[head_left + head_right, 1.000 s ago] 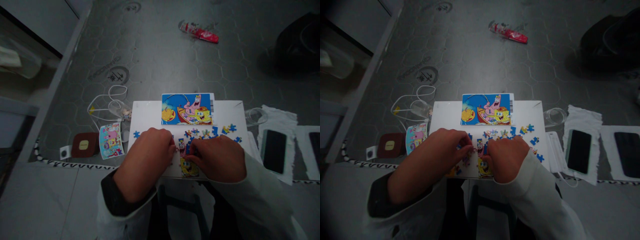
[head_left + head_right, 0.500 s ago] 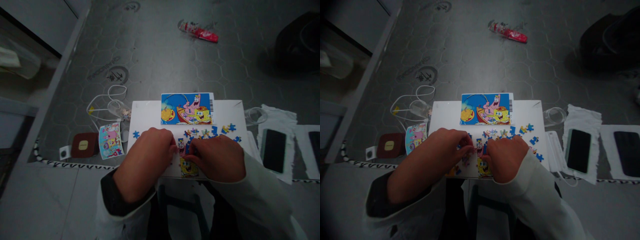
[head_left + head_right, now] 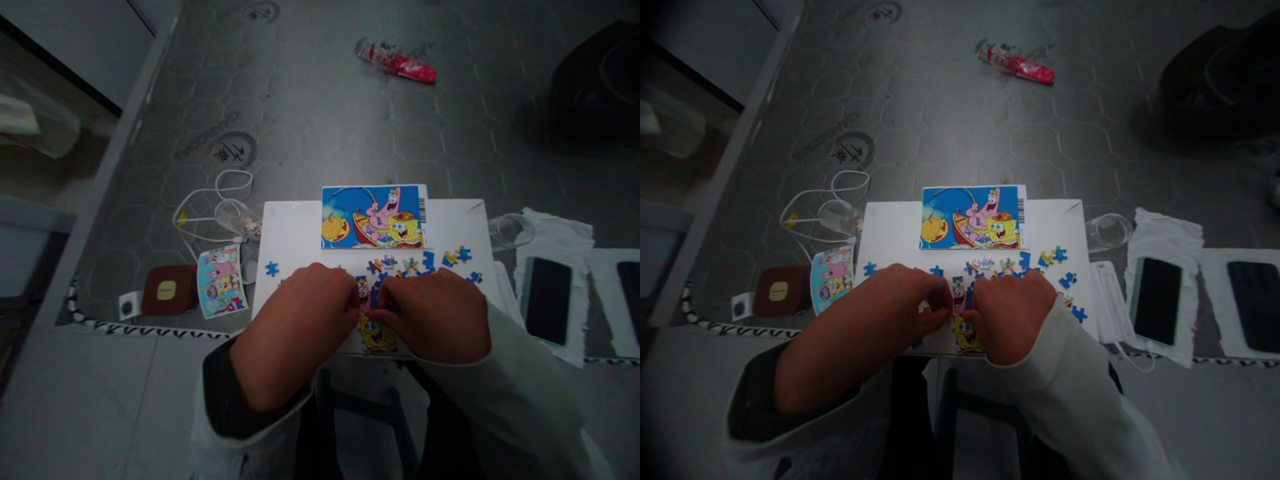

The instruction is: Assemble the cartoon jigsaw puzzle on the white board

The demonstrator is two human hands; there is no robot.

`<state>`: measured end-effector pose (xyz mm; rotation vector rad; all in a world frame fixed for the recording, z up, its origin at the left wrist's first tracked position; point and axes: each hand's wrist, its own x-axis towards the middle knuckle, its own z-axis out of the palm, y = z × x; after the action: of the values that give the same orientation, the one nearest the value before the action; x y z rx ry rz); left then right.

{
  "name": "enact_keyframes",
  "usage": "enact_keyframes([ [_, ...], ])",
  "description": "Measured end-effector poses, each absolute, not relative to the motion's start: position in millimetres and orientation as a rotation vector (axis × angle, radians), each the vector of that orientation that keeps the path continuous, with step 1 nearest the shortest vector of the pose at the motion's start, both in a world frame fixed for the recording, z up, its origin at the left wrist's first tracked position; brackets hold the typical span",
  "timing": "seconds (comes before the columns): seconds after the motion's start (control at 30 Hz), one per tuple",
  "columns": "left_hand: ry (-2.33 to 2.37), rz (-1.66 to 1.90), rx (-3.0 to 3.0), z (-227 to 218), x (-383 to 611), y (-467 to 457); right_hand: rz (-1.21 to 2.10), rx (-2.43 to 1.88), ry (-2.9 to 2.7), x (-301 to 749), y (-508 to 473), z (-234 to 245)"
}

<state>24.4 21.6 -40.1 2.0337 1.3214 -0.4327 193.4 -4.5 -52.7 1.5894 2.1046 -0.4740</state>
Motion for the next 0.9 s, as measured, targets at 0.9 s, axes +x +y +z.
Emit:
enact_keyframes([
  [0.9,1.427,-0.354,2.184,-48,27,23,-0.526,1.565,2.029,192,-2,-50],
])
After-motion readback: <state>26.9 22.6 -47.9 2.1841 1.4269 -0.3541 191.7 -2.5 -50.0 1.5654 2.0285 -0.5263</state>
